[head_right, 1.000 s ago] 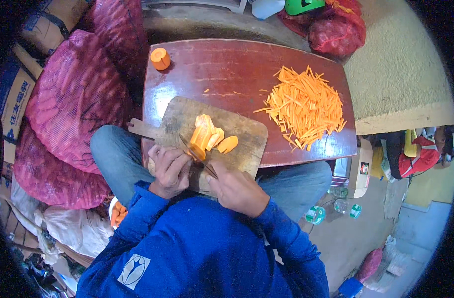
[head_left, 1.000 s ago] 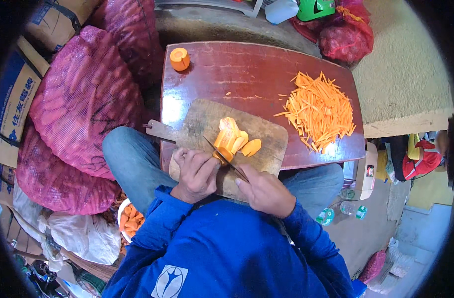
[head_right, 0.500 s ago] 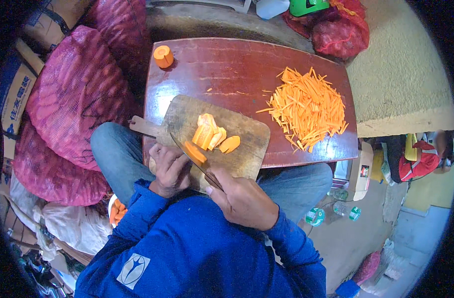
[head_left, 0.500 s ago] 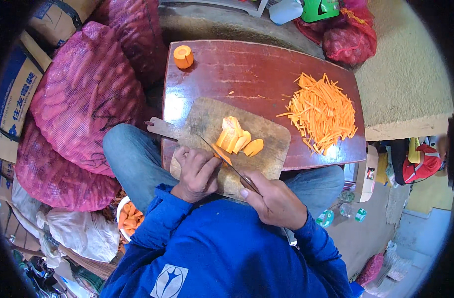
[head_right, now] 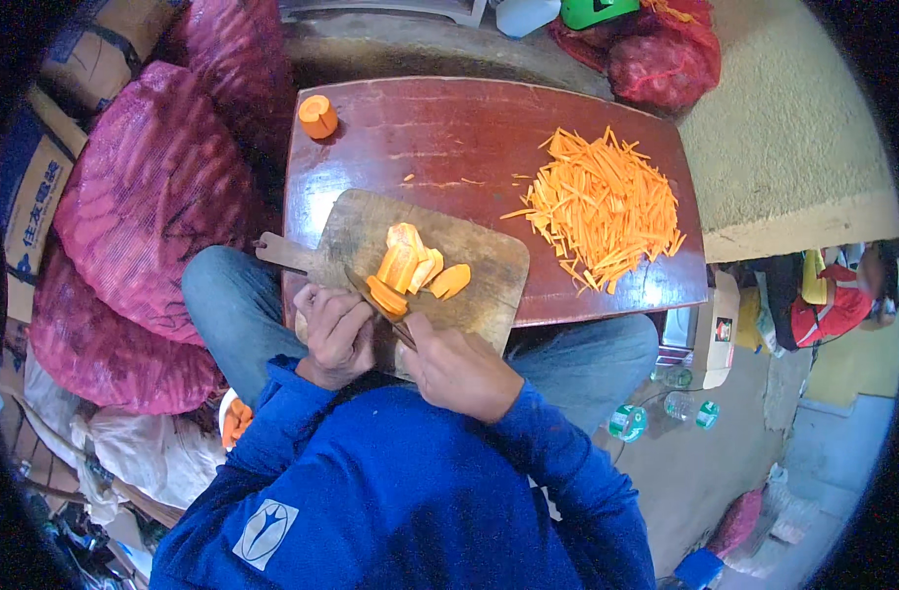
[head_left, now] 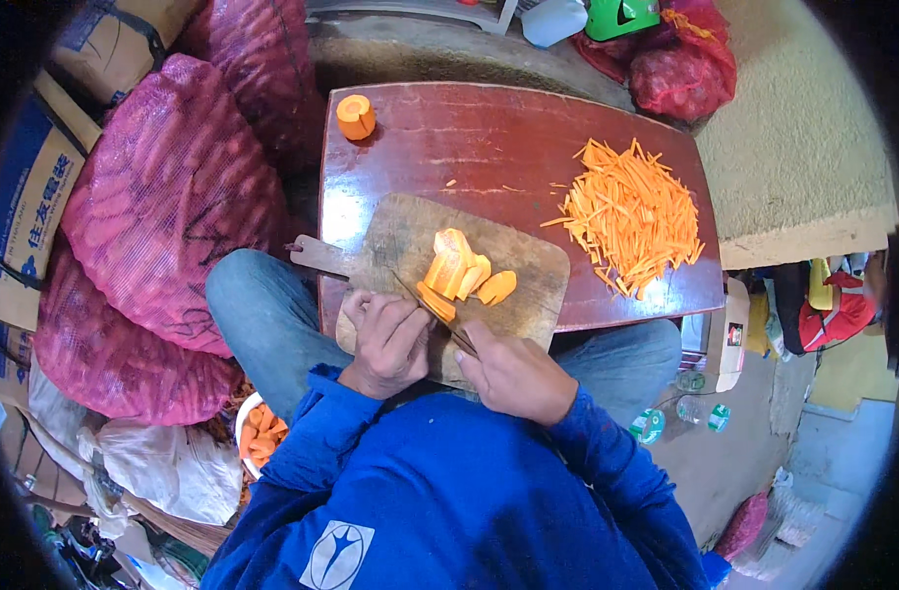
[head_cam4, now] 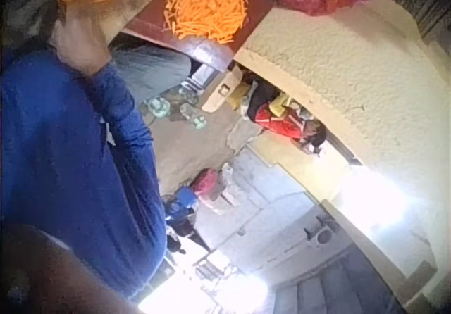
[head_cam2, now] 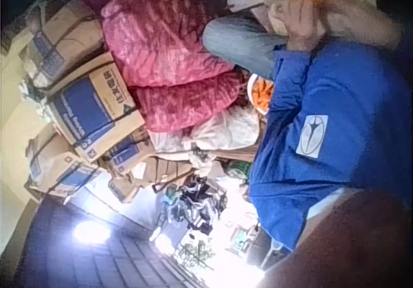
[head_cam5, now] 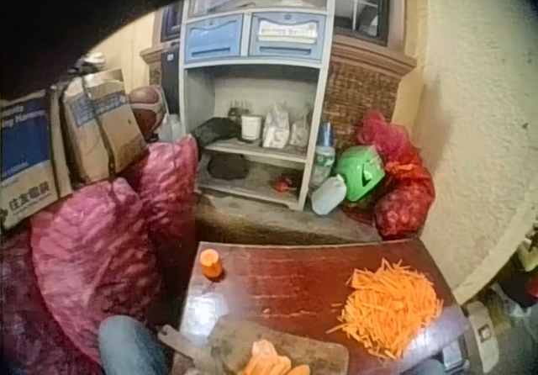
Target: The person slices carrots into thin strips on a wooden board, moves them into a pile, and then cuts larger carrot pieces into smaller chunks to repeat the process.
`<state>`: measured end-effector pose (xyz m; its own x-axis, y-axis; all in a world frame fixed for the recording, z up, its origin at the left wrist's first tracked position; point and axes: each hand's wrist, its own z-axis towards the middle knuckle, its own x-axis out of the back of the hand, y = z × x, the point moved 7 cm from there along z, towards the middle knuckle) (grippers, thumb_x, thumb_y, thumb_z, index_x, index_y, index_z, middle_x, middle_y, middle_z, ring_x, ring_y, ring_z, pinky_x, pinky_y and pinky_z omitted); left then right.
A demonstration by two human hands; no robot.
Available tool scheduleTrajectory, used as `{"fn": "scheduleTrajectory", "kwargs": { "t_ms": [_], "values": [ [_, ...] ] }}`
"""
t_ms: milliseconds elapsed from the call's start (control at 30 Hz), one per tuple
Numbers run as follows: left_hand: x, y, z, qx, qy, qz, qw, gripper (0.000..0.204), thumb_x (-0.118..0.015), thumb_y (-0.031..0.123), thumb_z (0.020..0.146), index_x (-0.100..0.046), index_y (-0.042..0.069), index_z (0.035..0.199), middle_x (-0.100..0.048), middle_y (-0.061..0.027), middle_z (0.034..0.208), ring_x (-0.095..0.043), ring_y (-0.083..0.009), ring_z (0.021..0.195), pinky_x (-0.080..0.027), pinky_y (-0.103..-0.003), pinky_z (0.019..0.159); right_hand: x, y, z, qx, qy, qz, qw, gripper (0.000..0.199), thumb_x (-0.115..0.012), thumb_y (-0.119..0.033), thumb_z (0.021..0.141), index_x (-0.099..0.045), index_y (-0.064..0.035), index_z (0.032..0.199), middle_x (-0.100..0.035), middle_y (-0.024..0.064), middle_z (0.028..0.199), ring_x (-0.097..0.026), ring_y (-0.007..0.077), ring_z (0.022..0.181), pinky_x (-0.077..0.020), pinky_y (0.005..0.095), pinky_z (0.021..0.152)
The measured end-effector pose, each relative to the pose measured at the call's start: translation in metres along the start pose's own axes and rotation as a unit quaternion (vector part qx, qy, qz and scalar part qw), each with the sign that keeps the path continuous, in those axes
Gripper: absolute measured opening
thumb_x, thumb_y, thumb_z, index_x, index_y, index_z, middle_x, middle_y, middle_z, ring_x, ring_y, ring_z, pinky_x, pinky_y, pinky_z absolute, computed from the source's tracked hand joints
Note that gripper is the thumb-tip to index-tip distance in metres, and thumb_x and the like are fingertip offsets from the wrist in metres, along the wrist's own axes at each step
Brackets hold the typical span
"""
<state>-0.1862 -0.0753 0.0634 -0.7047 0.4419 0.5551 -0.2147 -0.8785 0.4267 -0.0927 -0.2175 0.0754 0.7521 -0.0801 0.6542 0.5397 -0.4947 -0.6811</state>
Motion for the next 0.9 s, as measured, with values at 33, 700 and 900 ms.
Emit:
{"fn": "scheduleTrajectory", "kwargs": {
  "t_ms": [33,700,900],
  "values": [
    [0.001,-0.001,0.0,0.004,0.005,0.002,1.0,0.035,-0.082,0.001,0.072,-0.075,0.004,0.106,-0.07,-0.0065,0.101,-0.065,-0.0257,0.089,-0.037,-0.048,0.093,-0.001,0.001,0.001,0.004,0.007,0.004,1.0,0.031,-0.06,-0.024,0.108,-0.051,0.0003,0.125,-0.068,0.0348,0.089,-0.069,0.0568,0.086,-0.0523,0.0645,0.074],
    [0.003,-0.001,-0.002,-0.002,-0.008,0.01,1.0,0.031,-0.084,0.004,0.077,-0.074,0.005,0.106,-0.07,-0.0074,0.098,-0.064,-0.0263,0.086,-0.038,-0.048,0.088,0.037,-0.023,-0.018,0.029,0.016,0.167,0.985,0.027,-0.062,-0.022,0.11,-0.057,-0.0002,0.125,-0.07,0.03,0.095,-0.07,0.0542,0.09,-0.0531,0.0578,0.076],
    [0.003,-0.001,-0.002,-0.001,-0.01,0.007,1.0,0.031,-0.085,0.004,0.077,-0.074,0.004,0.106,-0.07,-0.0078,0.098,-0.065,-0.0265,0.086,-0.038,-0.048,0.087,0.037,-0.028,-0.018,0.037,0.03,0.154,0.987,0.026,-0.063,-0.024,0.11,-0.056,-0.0007,0.121,-0.07,0.0306,0.093,-0.07,0.0552,0.087,-0.0533,0.0593,0.073]
  ]
}}
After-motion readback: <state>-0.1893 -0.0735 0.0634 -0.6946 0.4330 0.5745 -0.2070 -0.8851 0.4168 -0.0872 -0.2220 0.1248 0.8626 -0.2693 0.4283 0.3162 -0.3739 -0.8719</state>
